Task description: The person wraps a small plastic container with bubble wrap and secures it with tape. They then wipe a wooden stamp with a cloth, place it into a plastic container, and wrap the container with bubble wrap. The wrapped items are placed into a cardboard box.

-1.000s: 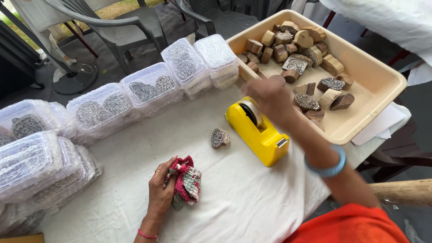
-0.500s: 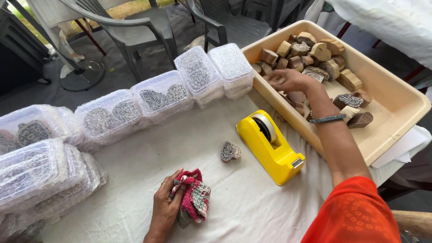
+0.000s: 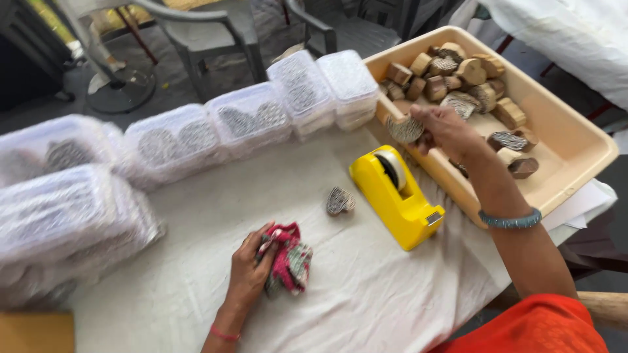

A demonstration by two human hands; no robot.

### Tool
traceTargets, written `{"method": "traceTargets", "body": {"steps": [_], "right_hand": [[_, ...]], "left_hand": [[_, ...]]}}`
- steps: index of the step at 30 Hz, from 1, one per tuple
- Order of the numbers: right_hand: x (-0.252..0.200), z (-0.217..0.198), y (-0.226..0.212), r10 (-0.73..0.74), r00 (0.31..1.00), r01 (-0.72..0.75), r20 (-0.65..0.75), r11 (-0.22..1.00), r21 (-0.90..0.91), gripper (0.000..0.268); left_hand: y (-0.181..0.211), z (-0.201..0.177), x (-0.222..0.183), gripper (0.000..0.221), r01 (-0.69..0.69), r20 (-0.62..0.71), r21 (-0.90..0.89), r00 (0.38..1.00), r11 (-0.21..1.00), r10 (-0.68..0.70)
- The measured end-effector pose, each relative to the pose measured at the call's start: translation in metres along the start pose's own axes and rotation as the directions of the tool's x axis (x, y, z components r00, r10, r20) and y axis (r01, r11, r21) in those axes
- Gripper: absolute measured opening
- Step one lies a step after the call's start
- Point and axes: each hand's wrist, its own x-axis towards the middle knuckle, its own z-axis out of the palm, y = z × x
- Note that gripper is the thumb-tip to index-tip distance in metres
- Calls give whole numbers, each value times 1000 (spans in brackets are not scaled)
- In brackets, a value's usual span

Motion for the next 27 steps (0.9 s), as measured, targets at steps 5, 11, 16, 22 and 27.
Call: {"method": "traceTargets", "body": {"steps": [5, 11, 16, 22, 27], "right_hand": [[-49, 116, 20, 151, 981, -148, 125, 988, -36, 50], [-98, 255, 28, 162, 898, -297, 408, 909, 294, 55], [-104, 305, 60, -9, 929, 20, 371, 999, -26, 67], [-147, 310, -10, -828, 389, 661, 405, -55, -748, 59], [-115, 301, 74, -679, 563, 675, 472, 48, -736, 47]], "left_hand": [[15, -5, -7, 43, -150, -94, 396, 975, 906, 203], [20, -8, -24, 46, -318, -194, 157, 918, 935, 345], [20, -20, -39, 57, 79, 27, -684, 996, 725, -83], [-55, -28, -24, 55, 135, 4, -939, 924, 316, -382], [-64, -36, -23, 55, 101, 11, -965, 939, 244, -344]]}}
